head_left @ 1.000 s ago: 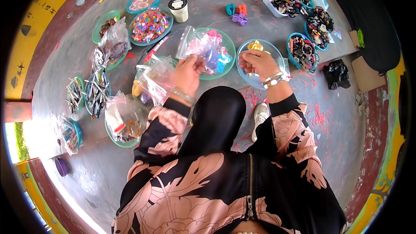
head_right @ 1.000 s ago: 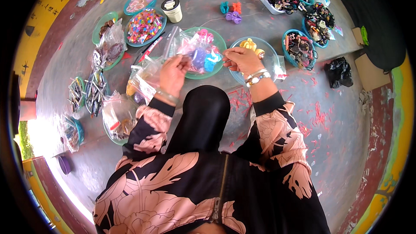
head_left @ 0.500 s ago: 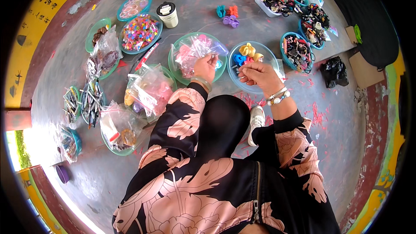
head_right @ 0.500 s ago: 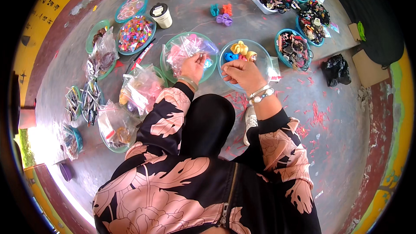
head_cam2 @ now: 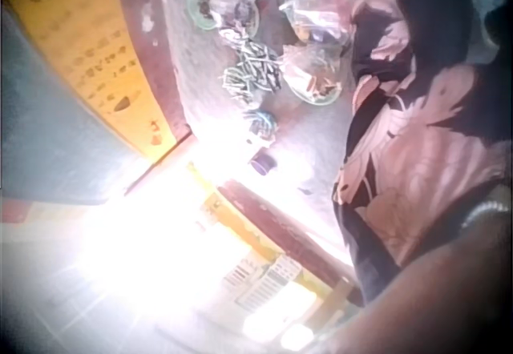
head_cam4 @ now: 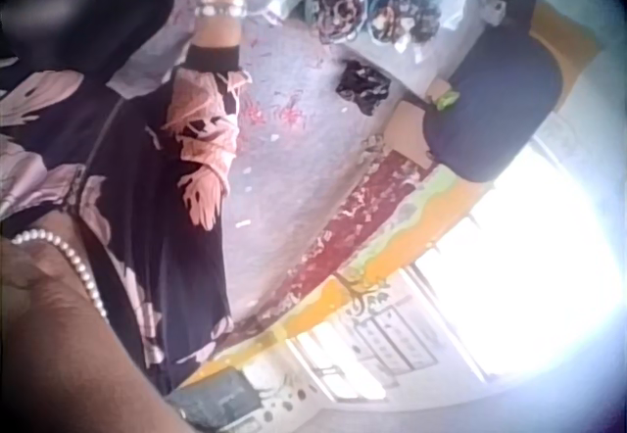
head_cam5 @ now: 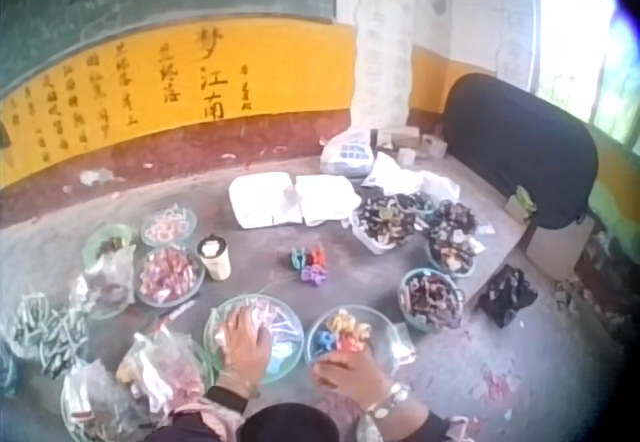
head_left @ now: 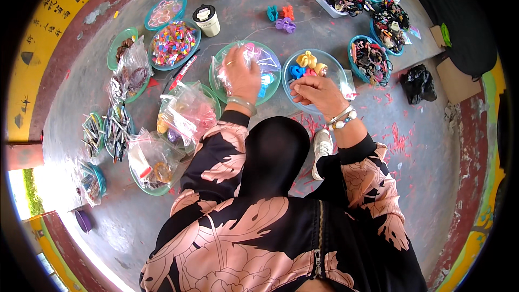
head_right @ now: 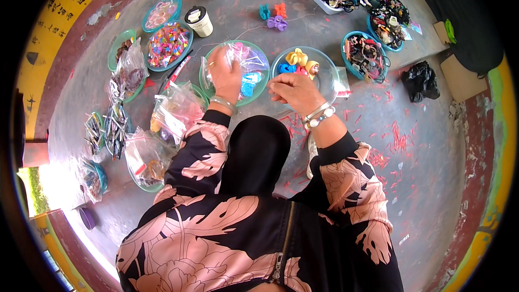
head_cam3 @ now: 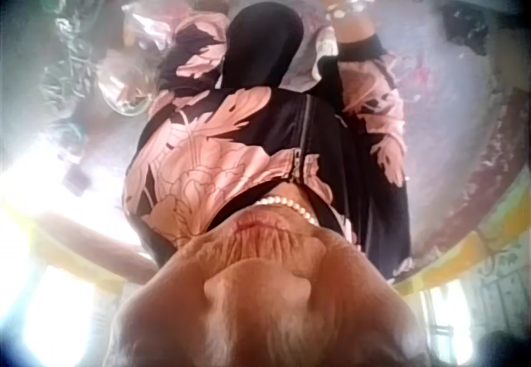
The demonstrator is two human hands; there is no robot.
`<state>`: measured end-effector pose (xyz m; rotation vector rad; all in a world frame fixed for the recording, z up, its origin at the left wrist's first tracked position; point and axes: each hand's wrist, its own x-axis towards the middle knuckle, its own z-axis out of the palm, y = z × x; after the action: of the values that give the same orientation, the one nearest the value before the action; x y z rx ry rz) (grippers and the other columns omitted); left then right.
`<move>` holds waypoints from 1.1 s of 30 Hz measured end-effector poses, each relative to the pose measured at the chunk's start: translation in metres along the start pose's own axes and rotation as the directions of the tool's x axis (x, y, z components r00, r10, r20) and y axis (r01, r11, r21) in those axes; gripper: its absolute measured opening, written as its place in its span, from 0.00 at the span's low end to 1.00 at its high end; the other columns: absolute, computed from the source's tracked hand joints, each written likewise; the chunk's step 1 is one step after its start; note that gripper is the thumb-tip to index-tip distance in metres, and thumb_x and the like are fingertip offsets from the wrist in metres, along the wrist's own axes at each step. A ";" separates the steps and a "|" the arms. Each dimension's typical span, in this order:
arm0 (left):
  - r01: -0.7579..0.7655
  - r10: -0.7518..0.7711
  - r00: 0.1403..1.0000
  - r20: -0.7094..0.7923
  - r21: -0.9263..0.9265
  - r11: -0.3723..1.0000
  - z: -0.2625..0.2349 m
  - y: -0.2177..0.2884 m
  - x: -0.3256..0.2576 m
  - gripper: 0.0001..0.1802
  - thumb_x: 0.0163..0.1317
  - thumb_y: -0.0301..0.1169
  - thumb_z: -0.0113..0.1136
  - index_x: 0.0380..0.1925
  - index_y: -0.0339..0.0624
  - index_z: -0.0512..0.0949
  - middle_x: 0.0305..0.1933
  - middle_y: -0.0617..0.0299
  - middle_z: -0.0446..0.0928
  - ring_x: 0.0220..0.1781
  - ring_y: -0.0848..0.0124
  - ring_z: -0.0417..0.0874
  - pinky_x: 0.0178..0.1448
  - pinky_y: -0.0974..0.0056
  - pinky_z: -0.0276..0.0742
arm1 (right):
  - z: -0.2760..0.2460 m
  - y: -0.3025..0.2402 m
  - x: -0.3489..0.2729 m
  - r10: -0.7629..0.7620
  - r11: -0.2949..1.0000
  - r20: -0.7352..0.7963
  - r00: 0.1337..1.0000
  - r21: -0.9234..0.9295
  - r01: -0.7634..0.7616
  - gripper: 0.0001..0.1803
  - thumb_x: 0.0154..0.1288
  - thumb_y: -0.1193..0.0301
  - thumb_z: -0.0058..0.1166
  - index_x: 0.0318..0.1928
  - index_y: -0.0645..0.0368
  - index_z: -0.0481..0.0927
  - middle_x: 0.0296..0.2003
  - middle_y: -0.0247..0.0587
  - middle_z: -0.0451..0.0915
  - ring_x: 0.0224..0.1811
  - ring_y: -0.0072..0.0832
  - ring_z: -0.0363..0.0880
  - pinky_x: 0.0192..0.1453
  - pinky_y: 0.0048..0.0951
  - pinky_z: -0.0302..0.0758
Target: The person sits on the floor and packs small colorful plastic toys into clear plastic bags. They pick up toys from bowls, place them into bags, and seal the bags by hand.
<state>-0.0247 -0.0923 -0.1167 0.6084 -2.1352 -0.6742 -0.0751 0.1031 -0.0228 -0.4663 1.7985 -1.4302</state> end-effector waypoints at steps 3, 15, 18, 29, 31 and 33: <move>-0.424 0.363 0.879 0.309 0.156 0.892 0.009 0.010 0.012 0.24 0.51 0.34 0.56 0.50 0.39 0.69 0.57 0.46 0.64 0.62 0.52 0.60 0.65 0.52 0.53 | 0.004 0.000 0.001 -0.008 1.000 0.026 1.000 -0.008 0.008 0.12 0.61 0.68 0.50 0.40 0.63 0.78 0.31 0.35 0.79 0.31 0.19 0.78 0.33 0.17 0.73; -0.484 0.122 0.591 0.798 0.230 0.844 0.028 -0.031 0.000 0.28 0.59 0.42 0.48 0.58 0.45 0.62 0.66 0.49 0.54 0.67 0.53 0.53 0.66 0.53 0.52 | 0.007 -0.001 -0.002 -0.024 0.999 0.050 0.998 -0.022 0.025 0.11 0.61 0.68 0.50 0.38 0.63 0.78 0.30 0.35 0.79 0.31 0.19 0.77 0.34 0.18 0.72; -0.419 0.078 0.584 0.808 0.217 0.881 0.033 -0.032 0.001 0.30 0.60 0.43 0.46 0.61 0.46 0.58 0.68 0.47 0.48 0.68 0.53 0.51 0.67 0.54 0.50 | 0.008 0.000 -0.001 -0.010 0.999 0.059 0.998 -0.037 0.012 0.11 0.61 0.69 0.50 0.38 0.63 0.78 0.30 0.35 0.79 0.31 0.20 0.78 0.34 0.18 0.72; -0.338 0.232 0.852 0.470 0.154 0.929 -0.022 -0.025 -0.026 0.22 0.56 0.39 0.53 0.50 0.43 0.69 0.59 0.49 0.64 0.62 0.54 0.61 0.64 0.54 0.56 | 0.006 0.009 0.008 -0.038 0.997 0.071 0.997 -0.069 0.043 0.13 0.59 0.68 0.50 0.38 0.64 0.79 0.30 0.38 0.79 0.29 0.22 0.79 0.32 0.18 0.73; -0.297 0.229 0.878 0.421 0.104 0.949 -0.057 -0.020 -0.043 0.19 0.55 0.37 0.53 0.46 0.42 0.72 0.55 0.51 0.68 0.61 0.54 0.63 0.63 0.54 0.57 | 0.007 0.013 0.009 -0.014 0.996 0.053 0.998 -0.087 0.019 0.12 0.59 0.68 0.50 0.38 0.64 0.79 0.30 0.38 0.79 0.29 0.22 0.79 0.31 0.18 0.72; -0.293 0.277 0.923 0.268 0.024 0.956 -0.084 -0.025 -0.067 0.10 0.55 0.34 0.54 0.33 0.40 0.75 0.40 0.53 0.75 0.48 0.55 0.72 0.53 0.55 0.66 | 0.005 0.013 0.007 0.014 0.994 0.041 0.999 -0.105 -0.009 0.13 0.59 0.67 0.50 0.39 0.63 0.79 0.31 0.37 0.79 0.30 0.21 0.78 0.32 0.18 0.71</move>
<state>0.0855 -0.0908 -0.1245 0.2386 -2.4373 -0.5490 -0.0734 0.0987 -0.0373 -0.5347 1.8457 -1.3137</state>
